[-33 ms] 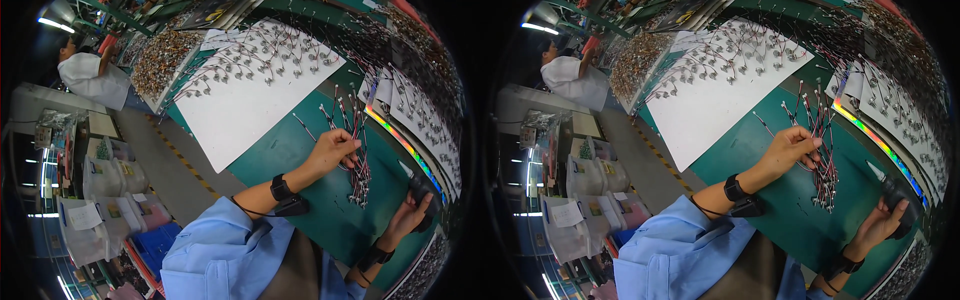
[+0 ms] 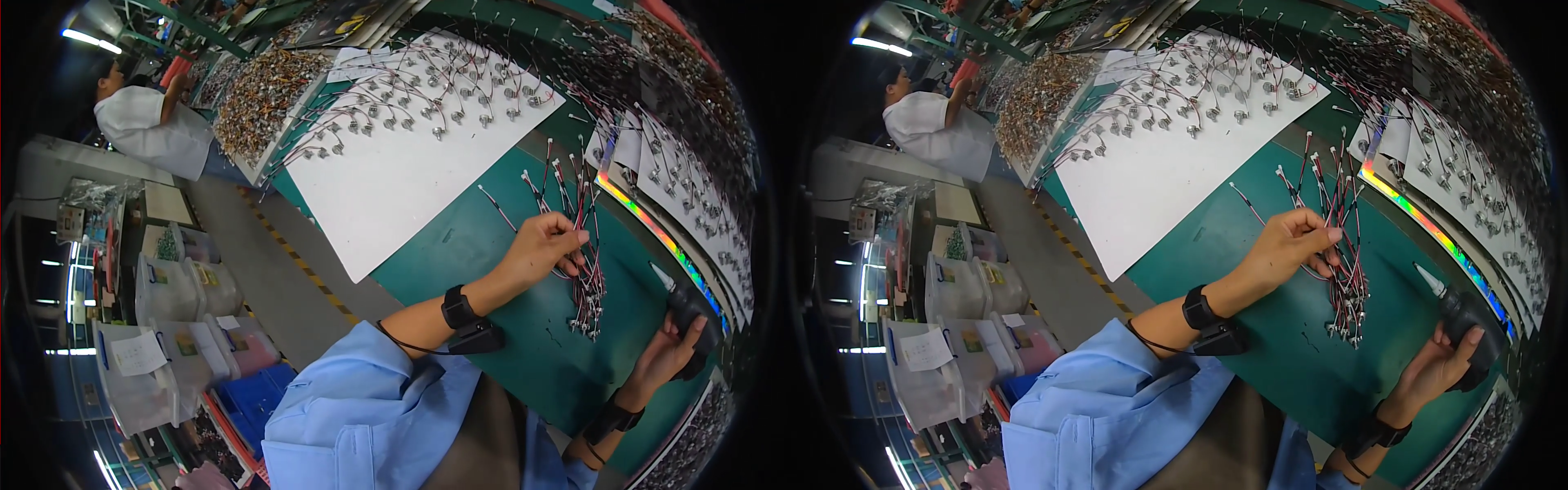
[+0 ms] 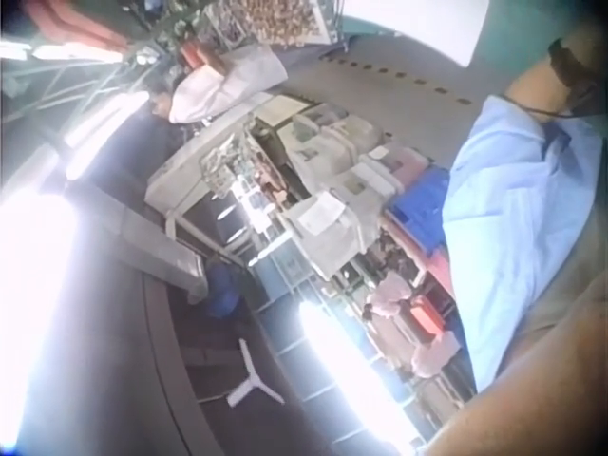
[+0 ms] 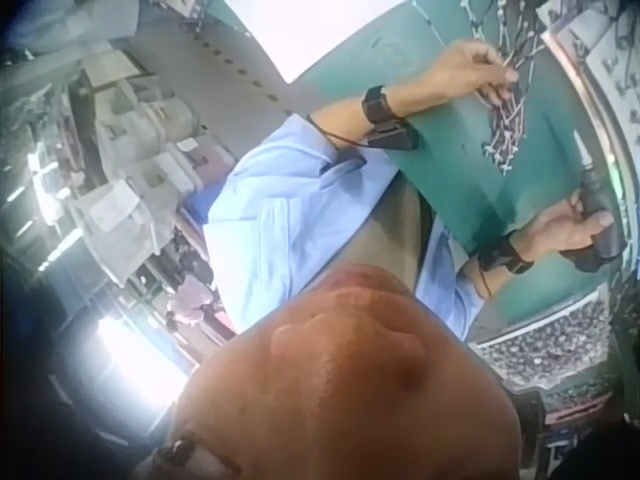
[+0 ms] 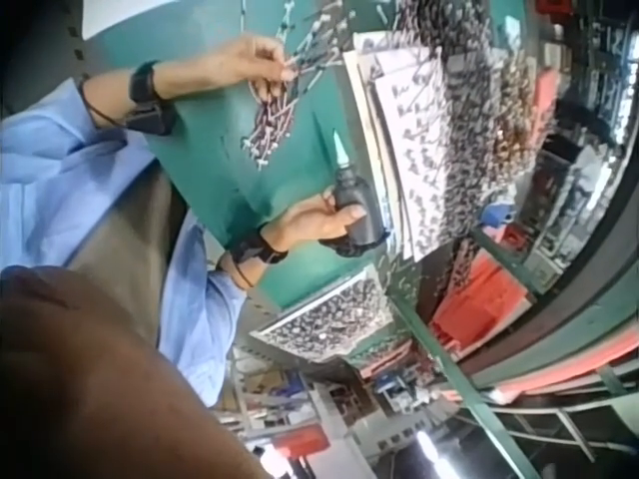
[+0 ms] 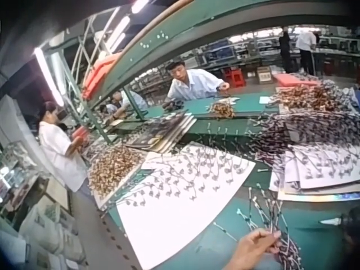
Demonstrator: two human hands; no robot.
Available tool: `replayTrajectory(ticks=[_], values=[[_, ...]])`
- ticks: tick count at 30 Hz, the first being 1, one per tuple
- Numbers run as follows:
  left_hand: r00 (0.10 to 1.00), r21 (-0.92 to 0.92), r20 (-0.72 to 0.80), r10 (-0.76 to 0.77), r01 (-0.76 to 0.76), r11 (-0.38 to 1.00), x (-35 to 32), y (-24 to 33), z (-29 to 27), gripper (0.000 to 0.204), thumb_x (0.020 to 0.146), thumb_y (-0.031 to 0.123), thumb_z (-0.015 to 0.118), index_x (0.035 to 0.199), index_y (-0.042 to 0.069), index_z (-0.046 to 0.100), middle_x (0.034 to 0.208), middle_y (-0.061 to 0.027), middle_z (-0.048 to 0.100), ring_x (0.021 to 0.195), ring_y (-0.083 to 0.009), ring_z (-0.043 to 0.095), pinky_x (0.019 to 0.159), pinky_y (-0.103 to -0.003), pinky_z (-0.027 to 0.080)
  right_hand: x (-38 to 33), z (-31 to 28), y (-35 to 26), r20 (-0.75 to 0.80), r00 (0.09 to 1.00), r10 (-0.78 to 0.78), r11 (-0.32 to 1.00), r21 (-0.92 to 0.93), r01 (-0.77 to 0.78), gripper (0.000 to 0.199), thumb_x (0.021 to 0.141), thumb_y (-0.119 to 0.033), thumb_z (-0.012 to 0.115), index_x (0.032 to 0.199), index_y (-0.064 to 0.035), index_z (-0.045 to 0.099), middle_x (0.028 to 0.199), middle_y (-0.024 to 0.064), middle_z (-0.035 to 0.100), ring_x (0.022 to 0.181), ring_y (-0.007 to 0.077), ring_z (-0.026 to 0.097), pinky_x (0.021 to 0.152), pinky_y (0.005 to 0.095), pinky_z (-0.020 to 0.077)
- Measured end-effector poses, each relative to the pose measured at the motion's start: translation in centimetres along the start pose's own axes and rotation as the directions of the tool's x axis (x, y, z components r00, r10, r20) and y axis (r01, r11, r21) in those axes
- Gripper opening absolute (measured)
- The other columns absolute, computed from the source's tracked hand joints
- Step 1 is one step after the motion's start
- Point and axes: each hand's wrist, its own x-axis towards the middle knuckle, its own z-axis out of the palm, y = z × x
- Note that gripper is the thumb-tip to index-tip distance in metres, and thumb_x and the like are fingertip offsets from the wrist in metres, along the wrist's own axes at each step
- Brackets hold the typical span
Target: The person picks up a wire assembly from a pile, applies a substance to the component using a squeeze bottle, and places it onto a white sheet, occasionally wiping the bottle tip with a cloth.
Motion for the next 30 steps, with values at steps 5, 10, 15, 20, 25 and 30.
replayTrajectory(ticks=[5,10,15,20,25,30], values=[[0.999,-0.004,-0.005,0.054,-0.054,0.999,-0.3,-0.7,0.2,0.018,0.079,0.013,0.060,0.075,-0.001,0.050,0.065,-0.0108,0.059,0.055,-0.0142,0.059,0.048,-0.023,0.050,-0.1,-0.2,0.3,0.014,1.000,0.005,1.000,-0.018,-0.005,0.020,0.086,-0.022,0.053,0.077,-0.0043,0.048,0.069,-0.0007,0.041,0.059,0.0074,0.034,0.055,0.0211,0.0307],[0.999,0.019,0.018,0.038,-0.039,0.999,-0.7,-0.8,0.6,0.017,0.079,0.011,0.060,0.073,-0.002,0.051,0.065,-0.0108,0.059,0.056,-0.0142,0.059,0.049,-0.024,0.050,-0.3,-0.6,0.7,0.042,0.999,0.017,1.000,-0.009,-0.017,0.021,0.085,-0.023,0.053,0.082,-0.0024,0.049,0.071,-0.0003,0.043,0.059,0.0071,0.035,0.055,0.0209,0.0312],[0.997,0.029,0.080,0.004,-0.006,1.000,-1.0,-0.7,0.7,0.014,0.079,0.009,0.060,0.074,-0.002,0.053,0.072,-0.0093,0.058,0.064,-0.0152,0.061,0.054,-0.024,0.051,-1.0,0.2,0.7,0.030,0.999,0.040,0.999,-0.003,-0.040,0.018,0.086,-0.021,0.052,0.079,-0.0040,0.048,0.071,-0.0004,0.042,0.060,0.0078,0.035,0.056,0.0206,0.0314],[0.993,0.030,0.115,0.019,-0.022,0.999,-0.9,-0.9,0.3,0.014,0.078,0.009,0.060,0.077,-0.004,0.055,0.074,-0.0088,0.058,0.067,-0.0159,0.061,0.055,-0.025,0.051,-1.3,0.5,1.0,0.037,0.999,0.036,0.999,-0.021,-0.035,0.019,0.086,-0.021,0.052,0.083,-0.0028,0.048,0.073,-0.0006,0.042,0.061,0.0072,0.035,0.056,0.0204,0.0309],[0.994,0.020,0.113,-0.007,0.005,1.000,-1.2,-0.7,0.5,0.017,0.079,0.007,0.060,0.089,-0.006,0.056,0.083,-0.0089,0.057,0.074,-0.0174,0.061,0.060,-0.025,0.052,-1.6,0.6,1.0,0.040,0.998,0.048,0.999,-0.023,-0.047,0.020,0.086,-0.021,0.052,0.085,-0.0017,0.048,0.074,-0.0004,0.043,0.061,0.0068,0.035,0.057,0.0203,0.0309],[0.986,-0.053,0.126,0.107,-0.101,0.993,-1.5,-1.3,1.2,0.017,0.079,0.003,0.058,0.091,-0.008,0.054,0.079,-0.0105,0.059,0.073,-0.0161,0.061,0.061,-0.024,0.051,-1.9,0.6,0.9,0.046,0.997,0.056,0.998,-0.032,-0.055,0.020,0.086,-0.021,0.052,0.086,-0.0013,0.049,0.075,-0.0003,0.044,0.062,0.0068,0.035,0.058,0.0202,0.0316]])
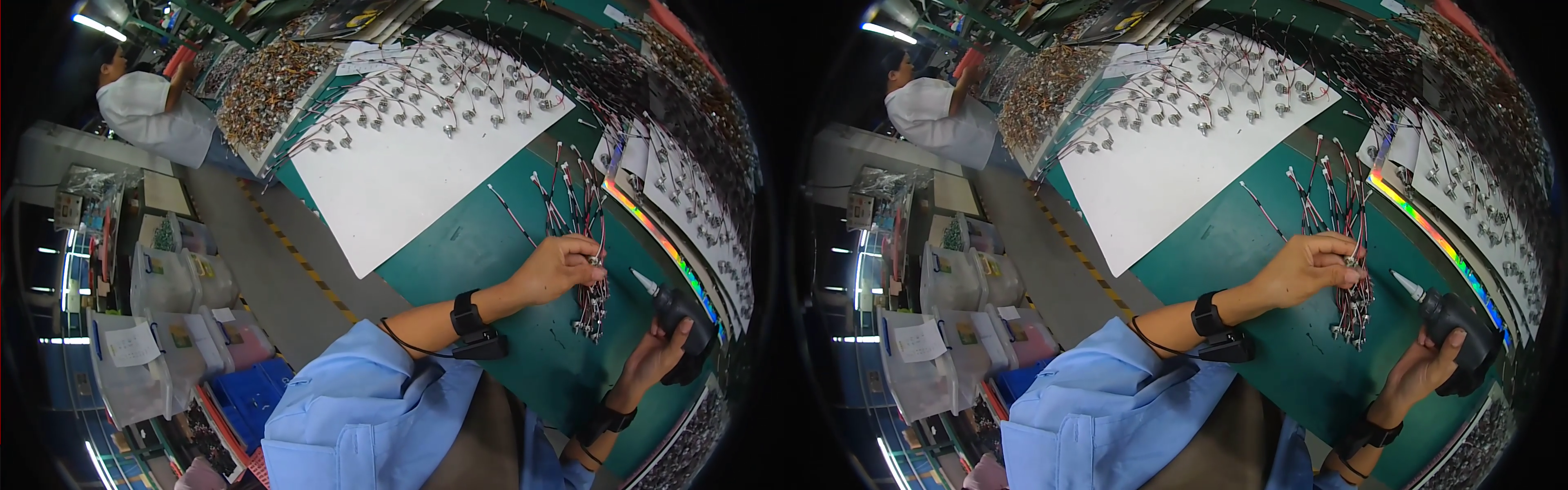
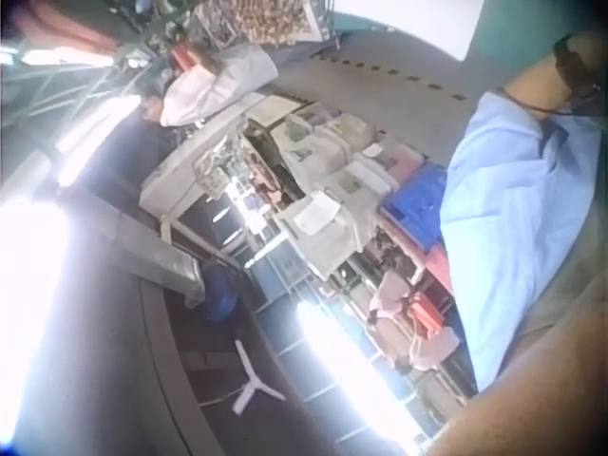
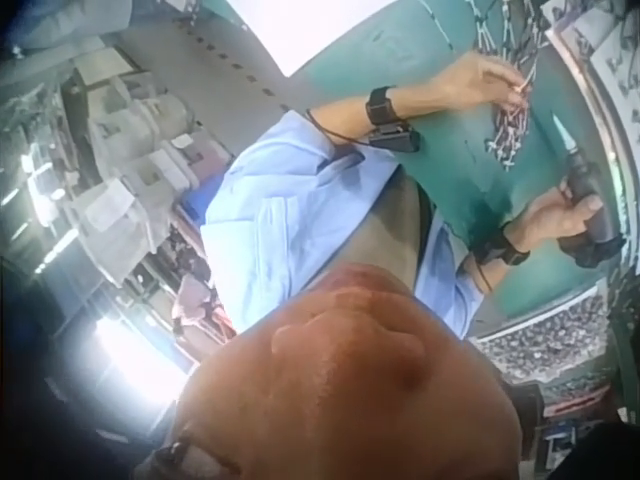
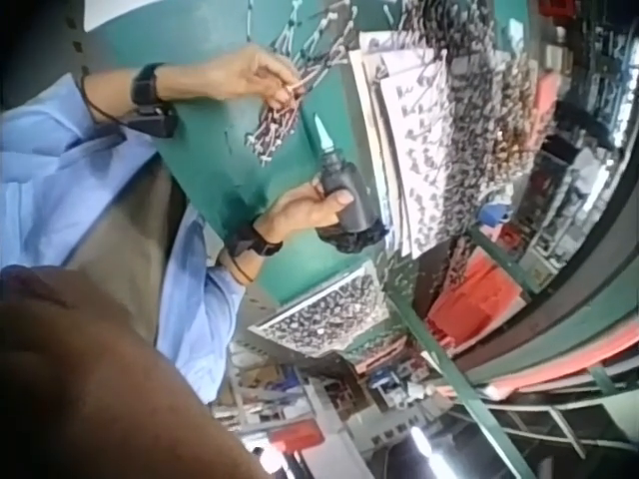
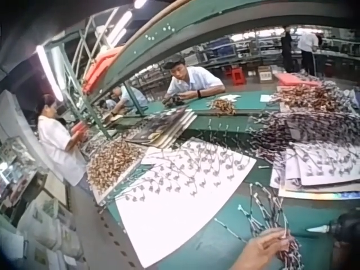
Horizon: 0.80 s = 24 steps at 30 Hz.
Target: The person picks up a wire assembly from a pile, applies a substance to the component using a squeeze bottle, and places it onto a white sheet, occasionally wiping the bottle tip with a cloth.
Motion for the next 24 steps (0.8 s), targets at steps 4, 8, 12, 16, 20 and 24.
replayTrajectory(ticks=[4,8,12,16,20,24], values=[[0.998,0.017,0.036,0.058,-0.059,0.998,-0.1,-0.6,0.0,0.019,0.081,-0.001,0.052,0.100,-0.005,0.054,0.095,-0.0100,0.054,0.083,-0.0178,0.060,0.070,-0.026,0.050,-0.2,-0.2,-0.2,-0.027,1.000,-0.001,1.000,0.009,0.002,0.022,0.085,-0.021,0.052,0.091,0.0001,0.050,0.080,0.0014,0.047,0.066,0.0076,0.039,0.062,0.0212,0.0342],[0.998,0.171,-0.029,0.058,-0.052,0.984,0.1,0.1,-0.9,0.019,0.079,-0.008,0.049,0.097,-0.004,0.052,0.087,-0.0111,0.059,0.075,-0.0180,0.062,0.065,-0.024,0.051,-0.7,0.5,0.6,0.048,0.997,-0.056,0.996,0.077,0.052,0.040,0.085,-0.020,0.053,0.115,0.0028,0.039,0.111,0.0115,0.048,0.100,0.0202,0.048,0.089,0.0343,0.0368],[0.995,0.205,-0.076,0.066,-0.049,0.978,0.0,0.9,-0.3,0.018,0.078,-0.009,0.050,0.096,-0.007,0.051,0.090,-0.0121,0.057,0.075,-0.0187,0.062,0.063,-0.024,0.051,-1.2,0.4,0.5,0.087,0.993,-0.077,0.997,0.006,0.077,0.055,0.080,-0.028,0.058,0.121,0.0010,0.034,0.116,0.0139,0.045,0.108,0.0256,0.045,0.094,0.0392,0.0349],[0.988,0.266,-0.050,0.149,-0.130,0.955,0.2,0.5,-0.2,0.016,0.077,-0.010,0.051,0.093,-0.009,0.052,0.092,-0.0124,0.053,0.074,-0.0199,0.061,0.062,-0.024,0.052,-1.8,0.5,0.2,0.185,0.979,-0.086,0.993,-0.066,0.100,0.065,0.074,-0.035,0.065,0.120,0.0002,0.035,0.114,0.0143,0.046,0.107,0.0270,0.046,0.094,0.0394,0.0353],[0.981,0.327,-0.010,0.195,-0.181,0.928,0.0,0.5,0.0,0.015,0.075,-0.011,0.052,0.090,-0.010,0.053,0.093,-0.0123,0.051,0.074,-0.0197,0.061,0.061,-0.023,0.052,-2.2,0.9,0.2,0.211,0.965,-0.156,0.960,-0.199,0.199,0.073,0.068,-0.040,0.069,0.119,0.0001,0.036,0.111,0.0136,0.047,0.107,0.0272,0.047,0.092,0.0388,0.0372],[0.977,0.355,0.006,0.211,-0.200,0.913,-0.2,0.6,0.1,0.015,0.074,-0.012,0.053,0.089,-0.010,0.054,0.092,-0.0122,0.051,0.073,-0.0187,0.061,0.061,-0.022,0.053,-2.5,1.1,0.3,0.198,0.958,-0.207,0.943,-0.219,0.249,0.075,0.065,-0.040,0.071,0.118,-0.0002,0.037,0.109,0.0128,0.047,0.105,0.0278,0.048,0.091,0.0387,0.0384]])
